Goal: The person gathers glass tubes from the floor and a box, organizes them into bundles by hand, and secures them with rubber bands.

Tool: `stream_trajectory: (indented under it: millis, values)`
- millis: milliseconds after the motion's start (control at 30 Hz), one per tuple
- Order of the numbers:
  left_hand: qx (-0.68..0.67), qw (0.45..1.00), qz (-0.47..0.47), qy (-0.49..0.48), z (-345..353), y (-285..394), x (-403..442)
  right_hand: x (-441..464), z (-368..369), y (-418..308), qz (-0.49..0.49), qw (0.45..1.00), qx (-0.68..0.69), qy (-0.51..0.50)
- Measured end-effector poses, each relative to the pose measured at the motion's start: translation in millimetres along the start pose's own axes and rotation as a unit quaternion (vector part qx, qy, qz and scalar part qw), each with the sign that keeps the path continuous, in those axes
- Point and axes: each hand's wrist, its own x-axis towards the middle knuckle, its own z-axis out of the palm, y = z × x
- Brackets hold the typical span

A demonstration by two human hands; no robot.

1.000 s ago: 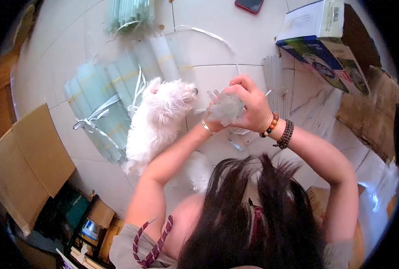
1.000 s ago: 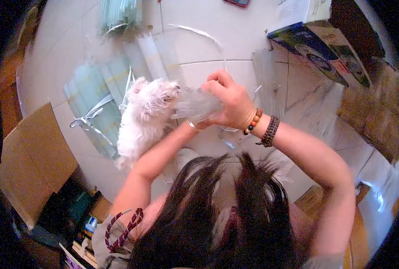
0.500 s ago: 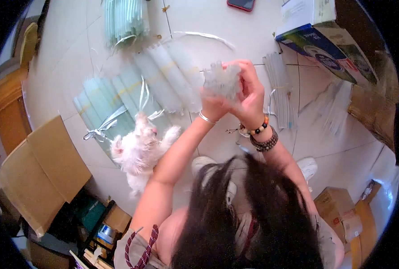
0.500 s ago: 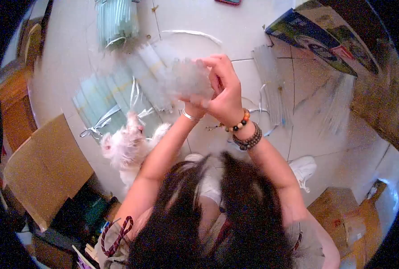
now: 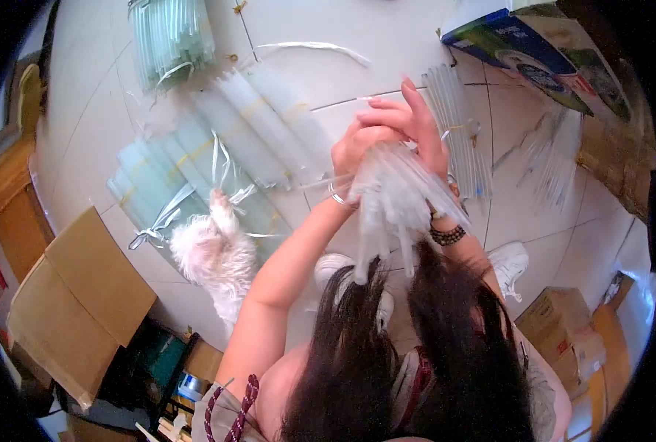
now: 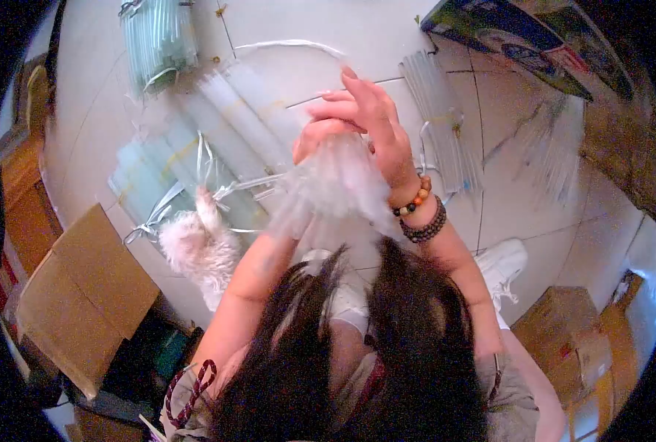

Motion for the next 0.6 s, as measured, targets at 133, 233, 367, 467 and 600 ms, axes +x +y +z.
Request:
stream_trajectory:
  millis: [133, 233, 367, 467, 600]
  values:
    - [-0.231, 0.972, -0.030, -0.027, 3, -54, -15, 8, 0, -8, -0.064, 0.997, -0.028, -0.030]
    - [-0.264, 0.955, -0.126, -0.049, -1, -64, -21, 11, 3, -12, -0.017, 0.997, 0.061, -0.035]
    - [0.012, 0.991, 0.016, -0.135, -10, -91, -16, 16, 2, 5, -0.018, 0.993, 0.090, -0.068]
    - [-0.011, 0.990, -0.057, -0.130, -17, -52, 6, 18, -2, -3, 0.002, 0.989, 0.126, -0.080]
    - [0.040, 0.990, -0.037, -0.133, -23, -43, 4, 14, -5, -9, 0.018, 0.982, 0.164, -0.096]
